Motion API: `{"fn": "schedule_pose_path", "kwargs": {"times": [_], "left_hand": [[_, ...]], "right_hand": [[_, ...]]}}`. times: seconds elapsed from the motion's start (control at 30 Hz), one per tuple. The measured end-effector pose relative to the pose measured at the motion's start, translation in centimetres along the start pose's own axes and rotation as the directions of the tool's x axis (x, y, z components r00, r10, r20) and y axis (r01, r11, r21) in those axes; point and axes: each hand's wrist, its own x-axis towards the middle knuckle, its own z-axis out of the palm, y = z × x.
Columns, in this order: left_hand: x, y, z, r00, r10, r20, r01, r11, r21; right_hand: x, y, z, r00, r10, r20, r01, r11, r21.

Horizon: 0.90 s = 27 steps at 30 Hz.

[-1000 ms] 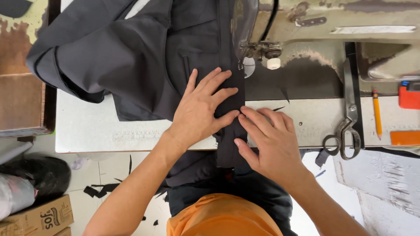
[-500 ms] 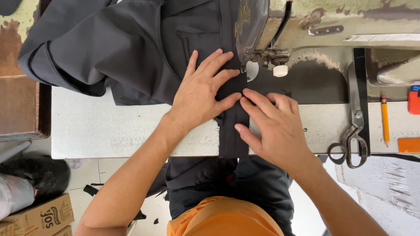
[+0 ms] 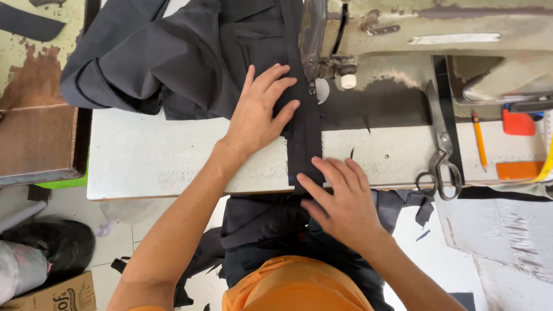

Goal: Measuring, cutting, and preparing fabric components and fasteners for garment assembly at a sewing station.

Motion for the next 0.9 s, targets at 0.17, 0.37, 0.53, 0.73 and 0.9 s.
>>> {"fn": "schedule_pose_path", "kwargs": {"times": [0.17,0.37,0.53,0.73,0.9], "left_hand": [[-3.6,0.2,1.1,0.985,-0.101,-0.138,0.1,0.995,-0.015],[-3.6,2.2,1.7,0.992,-0.011,-0.128,0.018,0.998,0.056],[-0.7,2.6,3.2,0.998,0.033,-0.061,-0.029,0.997,0.066],[-2.0,2.3,1.8,0.989,-0.013,-0.147,-0.021,0.974,-0.226],[-2.9,2.8,0.6,0.959,-0.249,-0.133,0.168,0.881,-0.442]], "right_hand": [[0.0,1.1,0.4,0.958,0.114,-0.262,-0.016,0.937,0.35],[2.2,3.6,-5.4,0.853,0.49,-0.179,-0.151,0.561,0.814],[4.3,4.2,-6.9,0.821,0.539,-0.186,-0.054,0.398,0.916],[3.1,1.2,-6.8,0.886,0.454,-0.096,-0.152,0.479,0.865],[1.0,-1.2,-3.6,0.922,0.386,-0.032,-0.228,0.607,0.761]]}}
